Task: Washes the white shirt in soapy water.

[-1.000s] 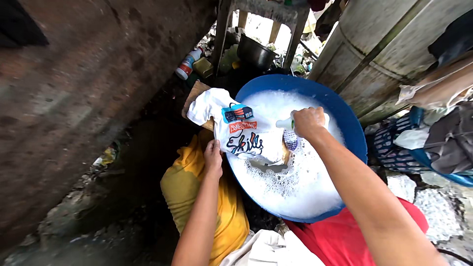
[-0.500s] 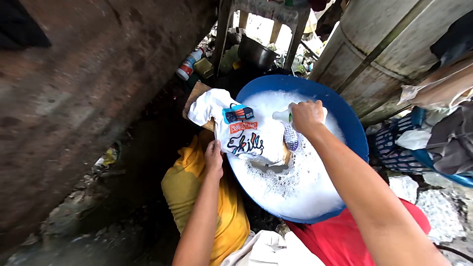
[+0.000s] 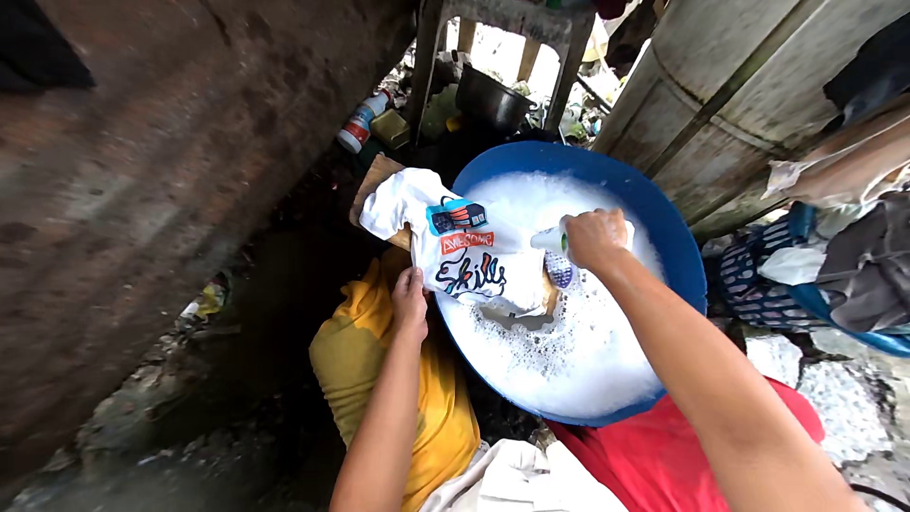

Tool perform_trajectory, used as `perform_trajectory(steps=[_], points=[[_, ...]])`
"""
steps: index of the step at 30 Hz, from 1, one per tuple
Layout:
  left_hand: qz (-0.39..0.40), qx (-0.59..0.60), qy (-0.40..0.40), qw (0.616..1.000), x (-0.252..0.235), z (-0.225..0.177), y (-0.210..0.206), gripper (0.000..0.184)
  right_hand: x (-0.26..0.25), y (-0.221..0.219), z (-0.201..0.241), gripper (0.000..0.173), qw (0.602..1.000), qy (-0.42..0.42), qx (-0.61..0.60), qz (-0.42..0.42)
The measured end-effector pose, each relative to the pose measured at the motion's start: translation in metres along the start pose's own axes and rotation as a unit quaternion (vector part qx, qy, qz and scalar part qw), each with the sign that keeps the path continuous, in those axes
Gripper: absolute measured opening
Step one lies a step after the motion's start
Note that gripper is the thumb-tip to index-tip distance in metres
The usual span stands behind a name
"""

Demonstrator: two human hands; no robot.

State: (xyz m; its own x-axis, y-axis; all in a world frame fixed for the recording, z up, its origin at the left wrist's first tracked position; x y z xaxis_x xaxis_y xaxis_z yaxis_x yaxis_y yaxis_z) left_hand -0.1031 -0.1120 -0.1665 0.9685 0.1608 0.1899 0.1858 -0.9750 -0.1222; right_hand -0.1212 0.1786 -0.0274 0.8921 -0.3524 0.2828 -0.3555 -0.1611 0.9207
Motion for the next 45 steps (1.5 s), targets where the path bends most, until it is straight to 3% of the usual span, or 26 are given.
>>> perform_trajectory(steps=[14, 45], points=[[0.011, -0.030, -0.013, 0.999, 0.001, 0.000, 0.000, 0.036, 0.049, -0.048, 0.004, 0.033, 0.995, 0.056, 0.067, 0.053], [0.006, -0.013, -0.009, 1.000, -0.001, 0.002, 0.000, 0.033, 0.036, -0.057, -0.011, 0.034, 0.997, 0.026, 0.048, 0.047]])
Point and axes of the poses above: each hand's wrist, its own x-axis away from the middle knuckle, its own y-axis out of the back of the hand, z = x × y, the point moved 8 cm from there along -x, towards the middle knuckle, and after that the axes turned 9 degrees about -y, right-handed, at the moved point
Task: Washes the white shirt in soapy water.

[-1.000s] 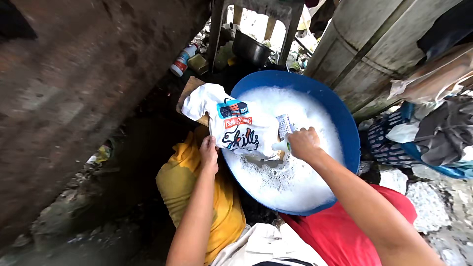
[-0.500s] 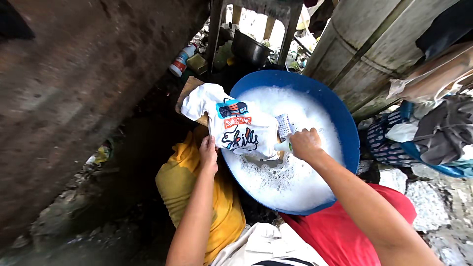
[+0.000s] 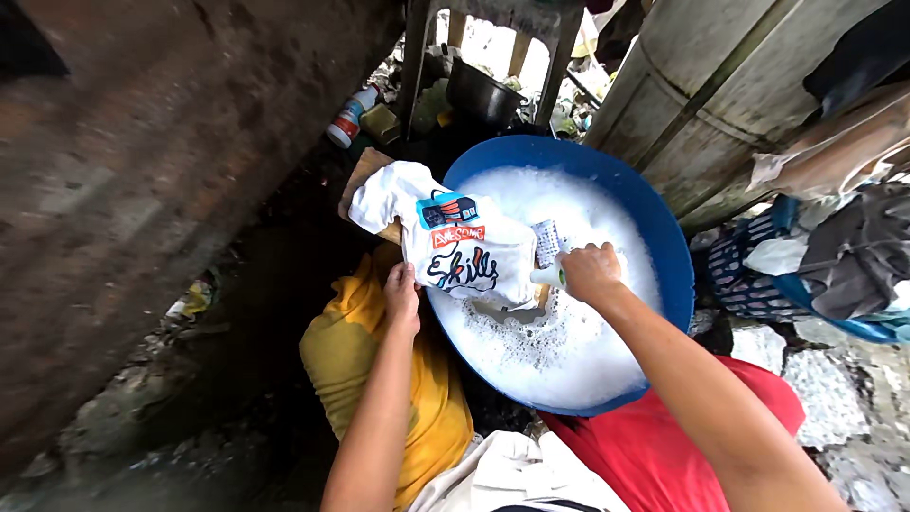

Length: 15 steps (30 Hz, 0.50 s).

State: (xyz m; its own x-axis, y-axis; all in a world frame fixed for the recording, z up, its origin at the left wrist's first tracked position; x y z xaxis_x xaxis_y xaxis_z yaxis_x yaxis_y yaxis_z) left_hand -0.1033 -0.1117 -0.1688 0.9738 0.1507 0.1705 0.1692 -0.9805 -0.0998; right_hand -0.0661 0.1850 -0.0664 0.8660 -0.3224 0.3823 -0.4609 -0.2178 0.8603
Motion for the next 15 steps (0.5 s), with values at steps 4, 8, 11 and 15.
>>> perform_trajectory(steps=[4, 8, 11, 15], points=[[-0.001, 0.003, 0.000, 1.000, 0.001, 0.000, 0.000, 0.033, -0.006, 0.002, -0.004, 0.038, 1.000, -0.010, -0.008, -0.013], [-0.002, 0.005, 0.002, 1.000, 0.000, 0.000, 0.000, 0.032, -0.010, 0.008, -0.005, 0.040, 0.999, -0.015, -0.021, -0.024], [-0.004, 0.006, 0.003, 1.000, -0.001, 0.001, 0.000, 0.033, -0.011, 0.013, -0.004, 0.040, 0.999, -0.014, -0.018, -0.023], [-0.003, 0.004, 0.004, 1.000, 0.000, 0.000, 0.000, 0.033, -0.016, 0.027, -0.003, 0.038, 0.998, -0.009, -0.044, -0.049]])
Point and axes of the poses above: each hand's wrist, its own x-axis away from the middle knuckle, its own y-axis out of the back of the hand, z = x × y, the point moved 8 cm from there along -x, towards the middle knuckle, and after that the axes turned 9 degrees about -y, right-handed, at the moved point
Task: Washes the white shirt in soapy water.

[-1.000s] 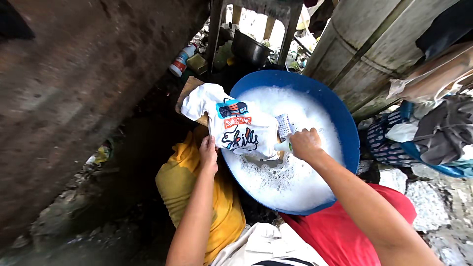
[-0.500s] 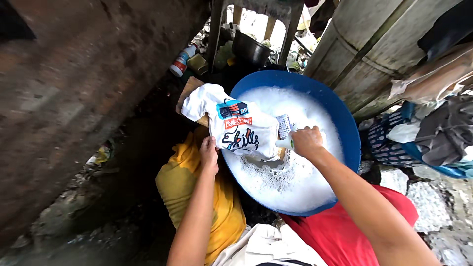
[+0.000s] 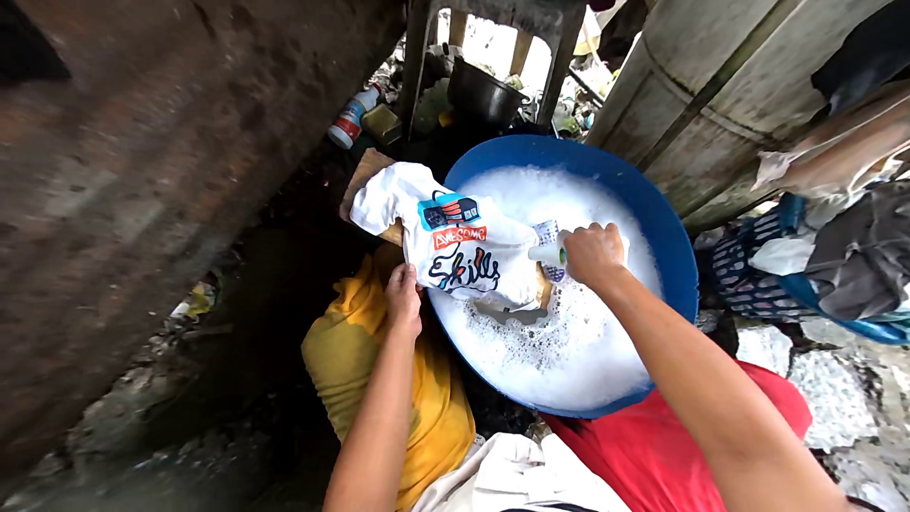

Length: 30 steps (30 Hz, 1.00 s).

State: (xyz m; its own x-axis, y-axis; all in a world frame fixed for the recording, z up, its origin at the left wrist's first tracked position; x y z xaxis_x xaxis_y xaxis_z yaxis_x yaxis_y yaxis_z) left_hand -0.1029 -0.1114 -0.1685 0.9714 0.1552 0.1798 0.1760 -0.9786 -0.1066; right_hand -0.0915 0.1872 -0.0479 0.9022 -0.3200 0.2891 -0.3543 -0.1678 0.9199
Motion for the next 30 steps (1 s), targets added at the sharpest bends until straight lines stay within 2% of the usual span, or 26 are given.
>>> perform_trajectory(steps=[5, 30], points=[[-0.003, -0.008, 0.000, 1.000, 0.000, 0.000, 0.001, 0.032, -0.007, 0.011, 0.004, 0.038, 1.000, -0.001, 0.009, -0.009], [-0.006, 0.009, 0.004, 1.000, 0.000, 0.000, 0.000, 0.030, -0.006, 0.012, 0.013, 0.037, 1.000, 0.015, 0.016, 0.004]])
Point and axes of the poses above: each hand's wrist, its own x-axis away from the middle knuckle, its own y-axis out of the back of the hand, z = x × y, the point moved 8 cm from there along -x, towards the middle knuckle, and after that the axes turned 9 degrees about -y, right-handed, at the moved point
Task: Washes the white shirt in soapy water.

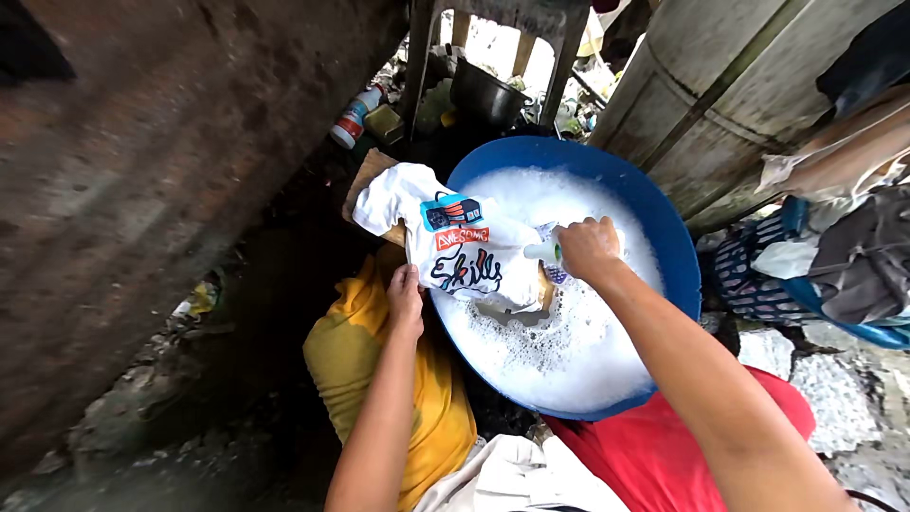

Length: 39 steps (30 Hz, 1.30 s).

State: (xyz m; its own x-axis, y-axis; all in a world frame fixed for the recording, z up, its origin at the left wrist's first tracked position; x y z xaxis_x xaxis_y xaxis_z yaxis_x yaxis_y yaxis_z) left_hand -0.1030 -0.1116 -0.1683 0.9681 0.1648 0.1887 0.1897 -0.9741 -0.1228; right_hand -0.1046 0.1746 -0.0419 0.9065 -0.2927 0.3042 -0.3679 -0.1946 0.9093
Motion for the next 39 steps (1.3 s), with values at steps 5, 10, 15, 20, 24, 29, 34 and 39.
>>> perform_trajectory(steps=[5, 10, 15, 20, 24, 29, 34, 39], points=[[0.003, -0.003, -0.001, 1.000, -0.001, 0.002, 0.001, 0.031, -0.008, 0.016, -0.008, 0.036, 0.998, -0.028, -0.037, -0.041], [0.009, -0.008, -0.002, 1.000, -0.001, 0.001, 0.000, 0.032, -0.017, 0.031, -0.008, 0.036, 0.997, -0.033, -0.036, -0.056], [0.005, 0.001, 0.002, 1.000, 0.000, 0.001, 0.000, 0.033, -0.017, 0.038, 0.004, 0.037, 0.999, -0.014, -0.014, -0.048], [0.002, 0.003, 0.005, 1.000, 0.000, 0.001, 0.000, 0.033, -0.013, 0.036, 0.010, 0.037, 0.999, -0.004, -0.007, -0.031], [0.010, -0.010, 0.002, 1.000, 0.000, 0.000, 0.000, 0.035, -0.009, 0.035, 0.012, 0.036, 0.999, 0.002, -0.019, -0.035], [0.072, -0.188, -0.150, 0.968, -0.006, -0.025, -0.007, 0.034, -0.005, 0.043, 0.024, 0.046, 0.994, 0.035, -0.097, -0.022], [0.097, -0.170, -0.199, 0.960, -0.013, -0.044, -0.018, 0.036, 0.015, 0.070, 0.053, 0.047, 0.990, 0.095, -0.102, -0.035], [0.095, -0.035, -0.085, 0.991, -0.019, -0.019, -0.013, 0.039, 0.038, 0.095, 0.088, 0.039, 0.981, 0.154, -0.072, -0.090]])
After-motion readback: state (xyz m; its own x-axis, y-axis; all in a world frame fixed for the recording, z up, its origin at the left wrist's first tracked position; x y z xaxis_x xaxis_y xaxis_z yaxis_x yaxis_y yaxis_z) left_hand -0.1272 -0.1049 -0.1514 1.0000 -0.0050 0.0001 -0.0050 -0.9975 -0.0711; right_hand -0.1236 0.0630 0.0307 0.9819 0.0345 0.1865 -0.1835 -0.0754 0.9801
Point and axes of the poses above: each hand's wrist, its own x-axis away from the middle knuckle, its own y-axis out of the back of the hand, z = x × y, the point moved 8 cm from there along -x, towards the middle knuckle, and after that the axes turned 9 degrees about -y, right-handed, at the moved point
